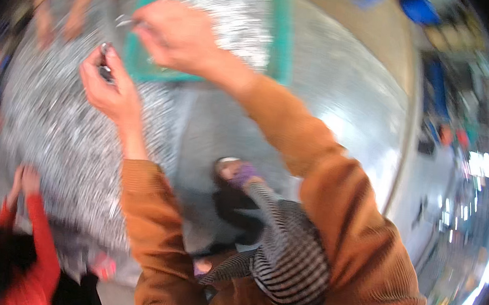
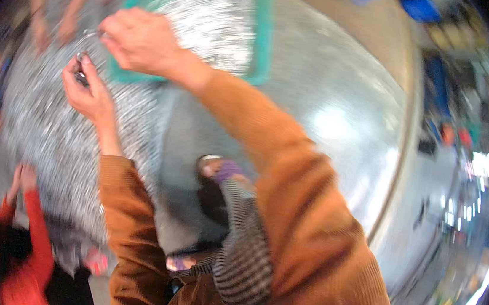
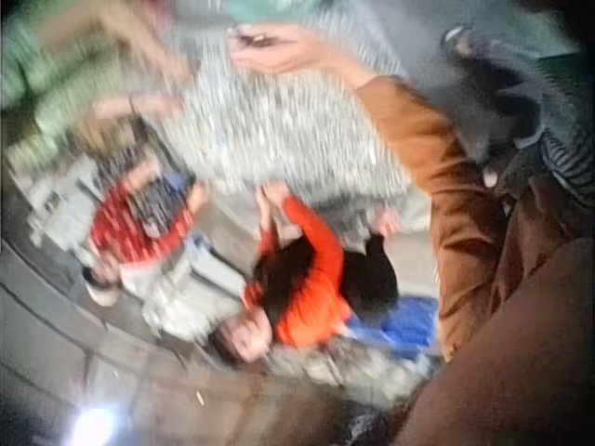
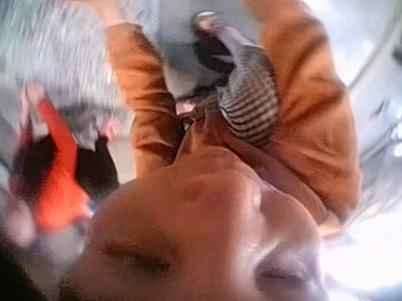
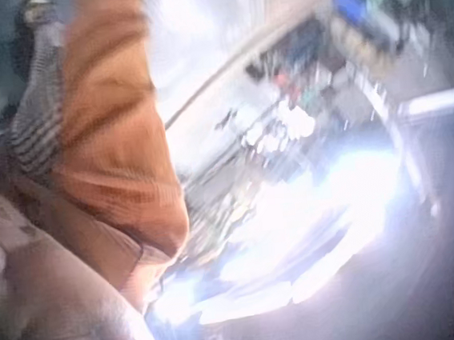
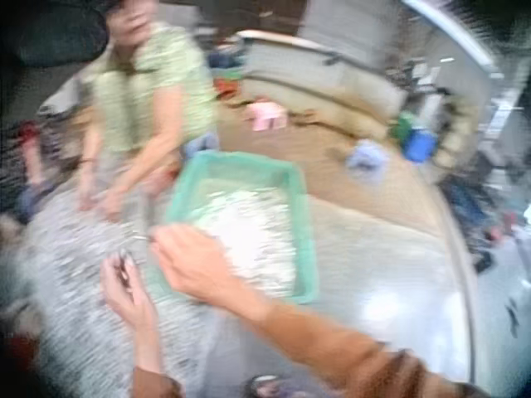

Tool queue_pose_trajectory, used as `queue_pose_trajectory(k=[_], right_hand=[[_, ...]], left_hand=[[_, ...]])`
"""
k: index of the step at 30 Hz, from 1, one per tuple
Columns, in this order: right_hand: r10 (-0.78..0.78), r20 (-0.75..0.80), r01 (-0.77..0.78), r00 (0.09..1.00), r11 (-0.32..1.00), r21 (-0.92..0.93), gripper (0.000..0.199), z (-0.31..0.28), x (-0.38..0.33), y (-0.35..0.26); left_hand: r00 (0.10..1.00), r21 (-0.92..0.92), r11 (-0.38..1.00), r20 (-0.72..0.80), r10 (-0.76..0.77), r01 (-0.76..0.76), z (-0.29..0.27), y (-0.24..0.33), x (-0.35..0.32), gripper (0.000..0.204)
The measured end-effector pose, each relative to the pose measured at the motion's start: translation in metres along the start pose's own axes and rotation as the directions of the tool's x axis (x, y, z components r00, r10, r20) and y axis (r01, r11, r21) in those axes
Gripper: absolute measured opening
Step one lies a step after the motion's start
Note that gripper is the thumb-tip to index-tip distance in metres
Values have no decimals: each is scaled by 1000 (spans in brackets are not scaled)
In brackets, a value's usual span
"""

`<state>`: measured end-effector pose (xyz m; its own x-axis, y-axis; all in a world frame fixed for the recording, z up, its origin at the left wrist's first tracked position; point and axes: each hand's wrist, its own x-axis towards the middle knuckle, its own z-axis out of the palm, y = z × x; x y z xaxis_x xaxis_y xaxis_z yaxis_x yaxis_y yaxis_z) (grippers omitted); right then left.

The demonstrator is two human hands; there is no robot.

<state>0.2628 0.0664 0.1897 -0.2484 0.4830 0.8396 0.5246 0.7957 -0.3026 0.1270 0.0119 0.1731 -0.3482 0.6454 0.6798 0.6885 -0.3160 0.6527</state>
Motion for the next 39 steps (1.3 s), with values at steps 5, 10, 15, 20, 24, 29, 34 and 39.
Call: queue_pose_trajectory(k=[5, 10, 15, 20, 24, 29, 34, 39], right_hand=[[323, 340, -69, 883, 807, -587, 70, -34, -132, 24], [582, 534, -352, 613, 807, -475, 72, -59, -163, -1], [550, 622, -288, 557, 830, -477, 67, -63, -161, -8], [557, 668, -314, 493, 830, -460, 72, -57, -153, 1], [573, 693, -315, 438, 820, -479, 74, -66, -155, 3], [564, 716, -313, 411, 825, -470, 75, -67, -149, 3], [564, 731, -313, 384, 825, -471, 79, -67, -148, 5], [554, 729, -337, 401, 830, -445, 82, -65, -148, 7]], left_hand=[[887, 276, 913, 433, 161, -301, 100, -33, -72, 53], [585, 370, 906, 788, -190, -204, 95, -27, -72, 40], [573, 416, 903, 768, -286, -106, 85, -21, -73, 36], [618, 435, 895, 733, -285, -102, 89, -27, -68, 34], [647, 389, 915, 726, -235, -103, 91, -24, -77, 33], [649, 380, 921, 721, -243, -78, 92, -28, -77, 32], [650, 384, 920, 720, -244, -79, 89, -24, -76, 32], [668, 364, 927, 712, -217, -87, 85, -22, -77, 32]])
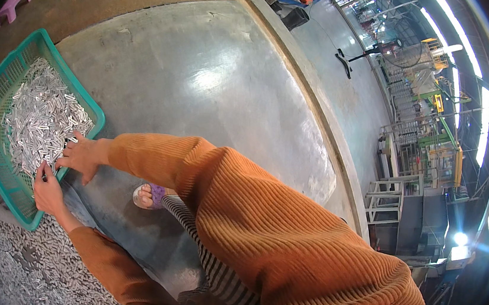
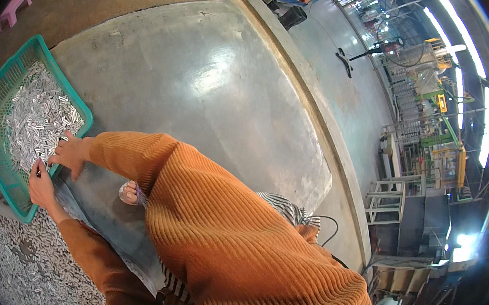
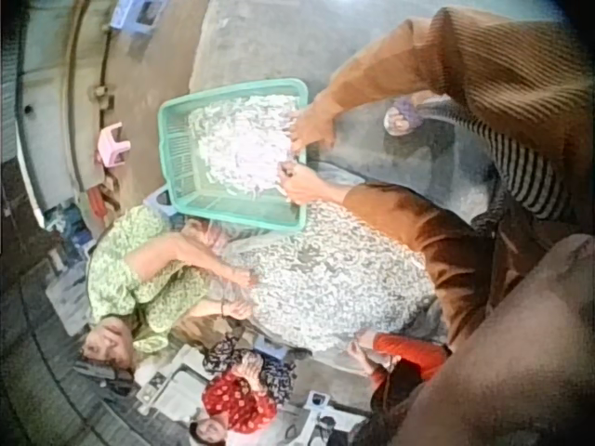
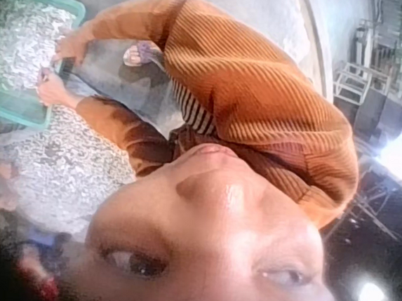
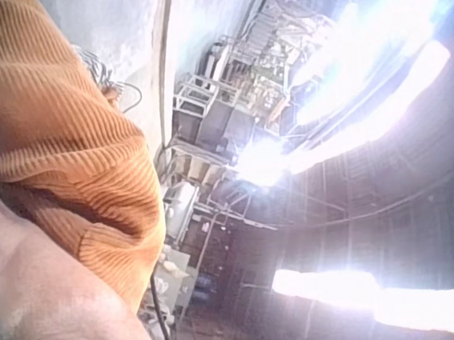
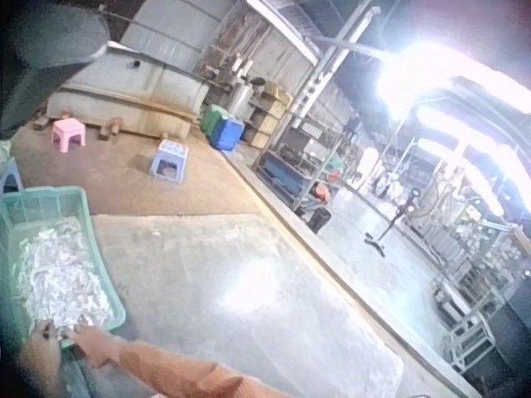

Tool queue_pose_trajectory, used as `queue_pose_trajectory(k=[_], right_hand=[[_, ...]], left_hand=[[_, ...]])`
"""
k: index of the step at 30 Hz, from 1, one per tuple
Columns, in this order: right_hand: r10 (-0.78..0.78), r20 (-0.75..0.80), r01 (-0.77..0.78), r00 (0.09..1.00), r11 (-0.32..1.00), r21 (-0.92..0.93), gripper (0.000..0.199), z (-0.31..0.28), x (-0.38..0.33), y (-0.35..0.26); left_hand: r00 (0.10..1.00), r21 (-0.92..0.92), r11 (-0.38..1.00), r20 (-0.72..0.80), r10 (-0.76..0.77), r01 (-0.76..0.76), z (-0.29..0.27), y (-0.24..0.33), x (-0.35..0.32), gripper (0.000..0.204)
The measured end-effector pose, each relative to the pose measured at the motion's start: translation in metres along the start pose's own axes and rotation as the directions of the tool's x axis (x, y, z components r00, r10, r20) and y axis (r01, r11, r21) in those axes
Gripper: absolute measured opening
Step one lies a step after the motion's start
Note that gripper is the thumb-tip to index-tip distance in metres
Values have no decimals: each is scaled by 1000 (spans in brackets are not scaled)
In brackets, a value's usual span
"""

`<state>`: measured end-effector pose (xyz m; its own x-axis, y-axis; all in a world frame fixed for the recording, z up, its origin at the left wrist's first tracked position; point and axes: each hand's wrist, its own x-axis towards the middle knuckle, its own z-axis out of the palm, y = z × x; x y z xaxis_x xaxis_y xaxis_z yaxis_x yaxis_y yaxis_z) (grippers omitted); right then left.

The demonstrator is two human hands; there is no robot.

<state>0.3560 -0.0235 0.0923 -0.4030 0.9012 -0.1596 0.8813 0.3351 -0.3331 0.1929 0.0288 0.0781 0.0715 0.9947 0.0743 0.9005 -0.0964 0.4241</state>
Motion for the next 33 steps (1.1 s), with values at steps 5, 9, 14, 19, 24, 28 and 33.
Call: queue_pose_trajectory(k=[5, 9, 14, 19, 24, 28, 33], right_hand=[[14, 34, -15, 999, 999, 46, 83, 1, -1, 1], [22, 53, -25, 998, 998, 63, 82, -1, 1, 1], [30, 56, -33, 998, 997, 71, 82, -2, 5, -3], [41, 54, -44, 998, 998, 53, 81, 2, -1, -1], [16, 43, -18, 999, 998, 57, 83, 4, -1, 1], [5, 41, -4, 999, 1000, -3, 84, 6, -18, 31], [-176, -334, 180, 926, 983, -18, 79, -5, -22, 33]], left_hand=[[999, 26, 1000, 47, -3, 1, 2, -3, -1, 37], [999, 12, 1000, 47, 18, -19, 1, -5, -1, 40], [997, 12, 1000, 69, 17, -18, -3, -9, 0, 41], [997, -7, 999, 65, 40, -39, 1, -9, -6, 41], [997, -27, 998, 39, 61, -60, 3, -10, -10, 41], [990, -88, 988, 48, 131, -127, 33, 3, -7, 37], [970, -717, 654, -165, 178, -242, -29, -1, -11, 25]])
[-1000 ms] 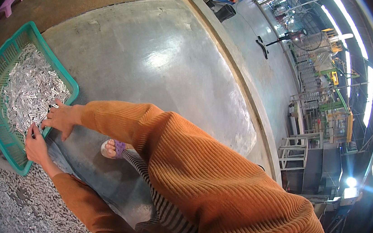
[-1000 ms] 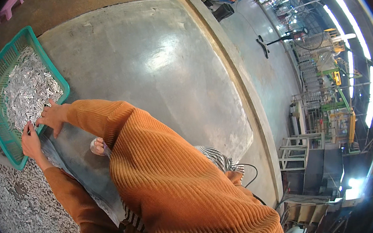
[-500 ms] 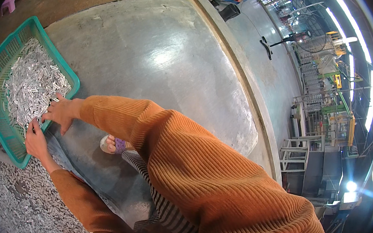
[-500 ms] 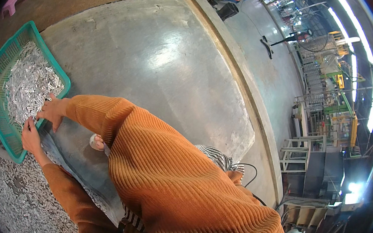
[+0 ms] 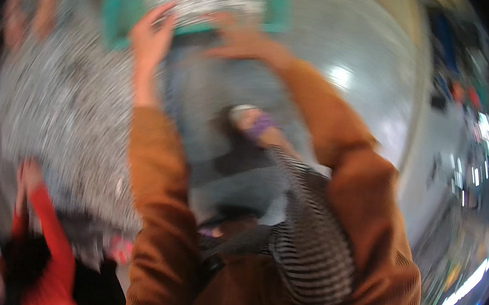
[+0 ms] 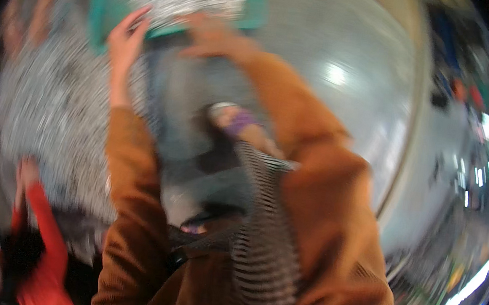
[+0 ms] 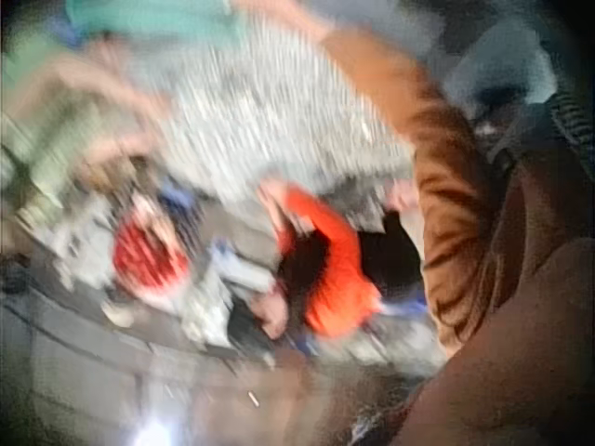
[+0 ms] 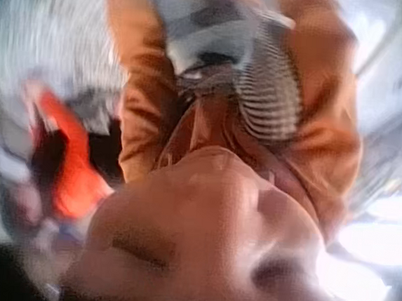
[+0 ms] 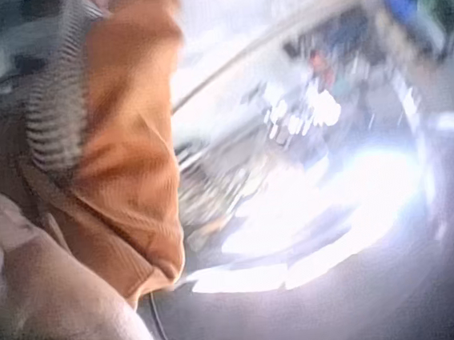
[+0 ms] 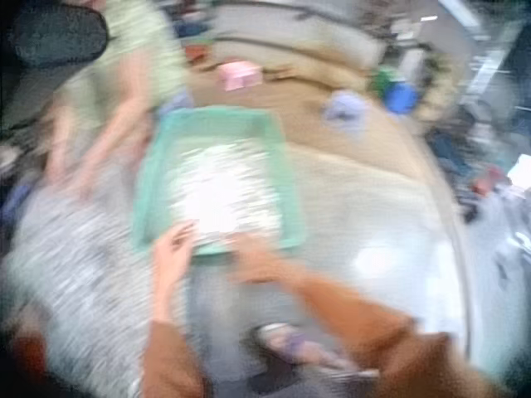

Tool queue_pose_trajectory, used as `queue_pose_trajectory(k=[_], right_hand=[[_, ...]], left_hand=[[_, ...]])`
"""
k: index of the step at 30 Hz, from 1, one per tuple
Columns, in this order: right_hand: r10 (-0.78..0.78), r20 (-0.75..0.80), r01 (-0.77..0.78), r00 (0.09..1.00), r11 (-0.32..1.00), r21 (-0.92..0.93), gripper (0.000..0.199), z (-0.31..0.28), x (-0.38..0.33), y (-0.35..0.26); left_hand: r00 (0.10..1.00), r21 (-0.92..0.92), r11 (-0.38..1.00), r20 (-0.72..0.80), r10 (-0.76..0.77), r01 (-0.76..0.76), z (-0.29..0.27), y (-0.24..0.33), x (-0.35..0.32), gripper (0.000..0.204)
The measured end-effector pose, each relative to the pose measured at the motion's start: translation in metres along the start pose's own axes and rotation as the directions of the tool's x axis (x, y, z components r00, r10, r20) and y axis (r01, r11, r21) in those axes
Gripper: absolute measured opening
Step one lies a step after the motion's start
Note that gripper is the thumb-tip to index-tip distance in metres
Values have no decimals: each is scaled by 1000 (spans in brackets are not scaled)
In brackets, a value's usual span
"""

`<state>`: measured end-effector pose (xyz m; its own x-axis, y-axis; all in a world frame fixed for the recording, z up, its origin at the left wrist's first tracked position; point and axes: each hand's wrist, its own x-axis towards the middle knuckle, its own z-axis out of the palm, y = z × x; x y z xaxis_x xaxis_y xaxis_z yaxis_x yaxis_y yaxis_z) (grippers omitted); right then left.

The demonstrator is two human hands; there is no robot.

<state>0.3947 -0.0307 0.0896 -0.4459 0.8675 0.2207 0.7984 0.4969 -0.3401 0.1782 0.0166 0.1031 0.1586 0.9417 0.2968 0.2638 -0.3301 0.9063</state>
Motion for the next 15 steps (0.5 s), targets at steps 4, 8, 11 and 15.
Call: queue_pose_trajectory(k=[4, 8, 11, 15], right_hand=[[-50, -343, 56, 938, 998, 5, 48, 8, 36, -55], [-328, -151, 360, 933, 869, 340, 26, 79, 73, -129], [-557, 144, 485, 818, 802, 350, 18, 121, 82, -179], [-615, 268, 540, 742, 785, 304, 17, 148, 109, -155]], left_hand=[[908, 45, 972, -370, -197, 230, -98, -11, -36, 22], [777, 313, 805, -571, -265, 504, -192, -21, -115, 24], [686, 367, 642, -634, -356, 673, -236, -14, -189, 26], [560, 165, 616, -637, -530, 770, -207, 21, -243, 25]])
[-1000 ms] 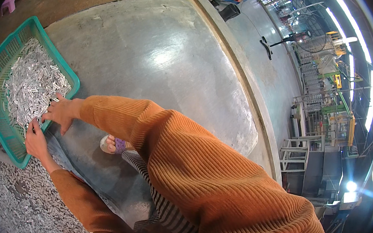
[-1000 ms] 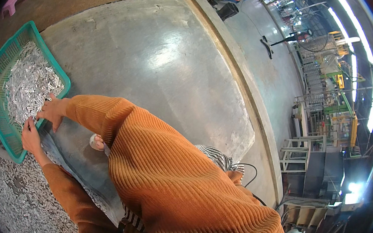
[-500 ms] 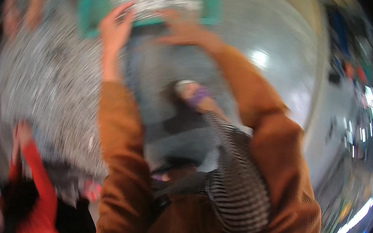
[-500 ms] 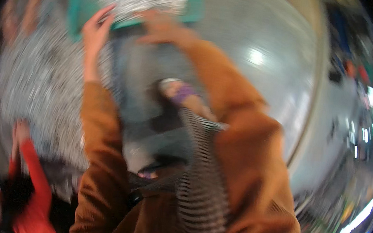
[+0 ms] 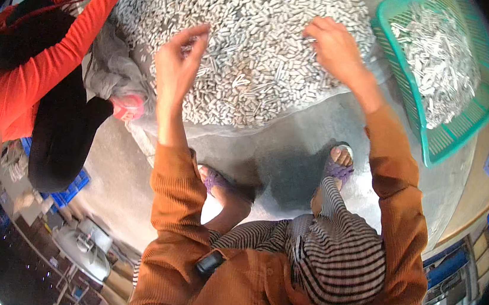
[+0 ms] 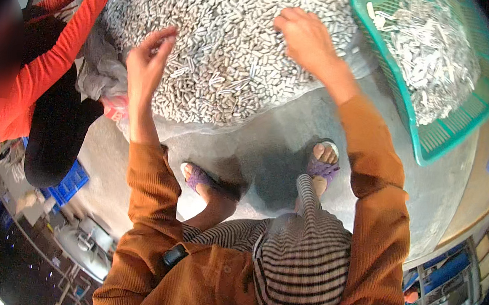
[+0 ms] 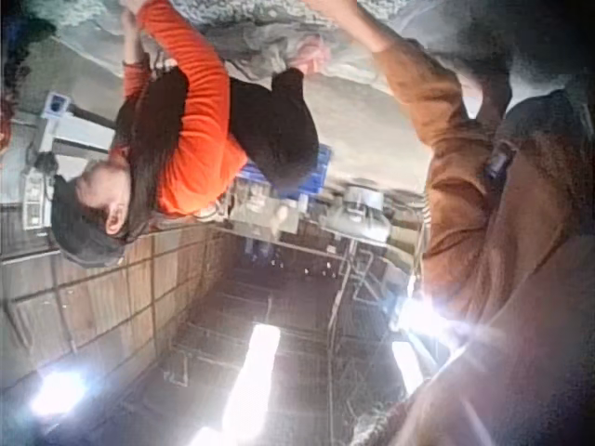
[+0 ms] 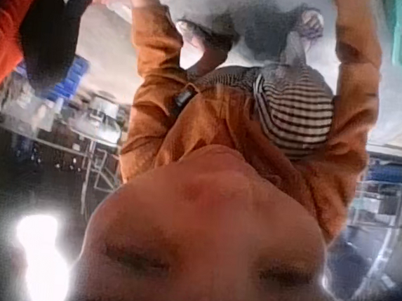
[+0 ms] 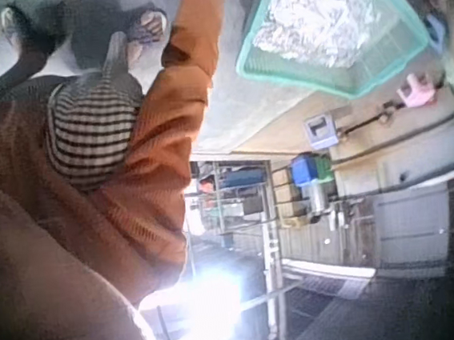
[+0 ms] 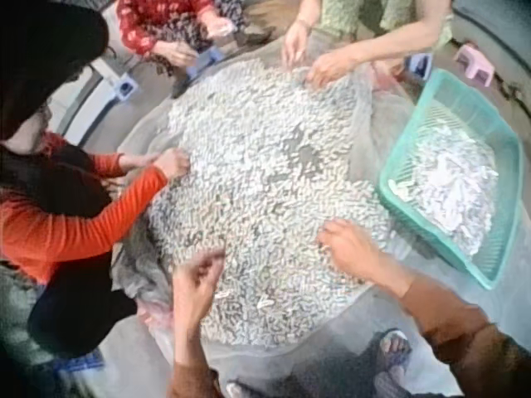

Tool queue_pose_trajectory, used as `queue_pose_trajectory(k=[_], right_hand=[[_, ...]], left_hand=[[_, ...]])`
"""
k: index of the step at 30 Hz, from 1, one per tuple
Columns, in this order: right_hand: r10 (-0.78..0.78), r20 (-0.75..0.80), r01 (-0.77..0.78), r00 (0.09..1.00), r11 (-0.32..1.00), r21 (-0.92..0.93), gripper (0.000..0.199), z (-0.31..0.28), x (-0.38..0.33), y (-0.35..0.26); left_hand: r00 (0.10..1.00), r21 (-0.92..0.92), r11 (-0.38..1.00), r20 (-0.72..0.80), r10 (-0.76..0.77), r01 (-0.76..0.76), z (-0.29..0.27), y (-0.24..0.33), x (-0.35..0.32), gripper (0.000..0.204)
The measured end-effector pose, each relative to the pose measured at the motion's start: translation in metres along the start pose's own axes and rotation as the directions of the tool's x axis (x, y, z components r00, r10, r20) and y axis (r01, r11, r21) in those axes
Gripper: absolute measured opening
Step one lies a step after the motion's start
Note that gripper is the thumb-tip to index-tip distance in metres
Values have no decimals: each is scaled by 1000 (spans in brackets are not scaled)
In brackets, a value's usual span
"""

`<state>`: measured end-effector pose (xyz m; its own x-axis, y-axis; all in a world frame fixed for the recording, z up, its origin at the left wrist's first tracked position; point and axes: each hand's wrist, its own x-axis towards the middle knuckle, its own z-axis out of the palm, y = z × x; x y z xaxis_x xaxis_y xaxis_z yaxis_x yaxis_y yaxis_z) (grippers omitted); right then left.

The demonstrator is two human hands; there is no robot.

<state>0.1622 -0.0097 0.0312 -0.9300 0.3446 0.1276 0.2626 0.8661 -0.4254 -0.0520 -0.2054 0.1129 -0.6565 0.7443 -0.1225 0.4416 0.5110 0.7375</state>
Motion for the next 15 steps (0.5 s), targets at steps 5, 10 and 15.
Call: queue_pose_trajectory(k=[5, 10, 15], right_hand=[[-33, 78, 29, 996, 998, 58, 23, -11, -3, -2], [-54, 92, 51, 994, 998, 32, 24, -3, -5, 1], [84, 10, -83, 996, 958, 273, 14, -15, -9, 9]], left_hand=[[992, -90, 988, 2, -127, 127, 62, -12, -64, 17], [999, 302, 953, 40, 18, -29, 122, 6, -55, 23], [967, -193, 953, 149, -207, 233, 103, -9, -47, 15]])
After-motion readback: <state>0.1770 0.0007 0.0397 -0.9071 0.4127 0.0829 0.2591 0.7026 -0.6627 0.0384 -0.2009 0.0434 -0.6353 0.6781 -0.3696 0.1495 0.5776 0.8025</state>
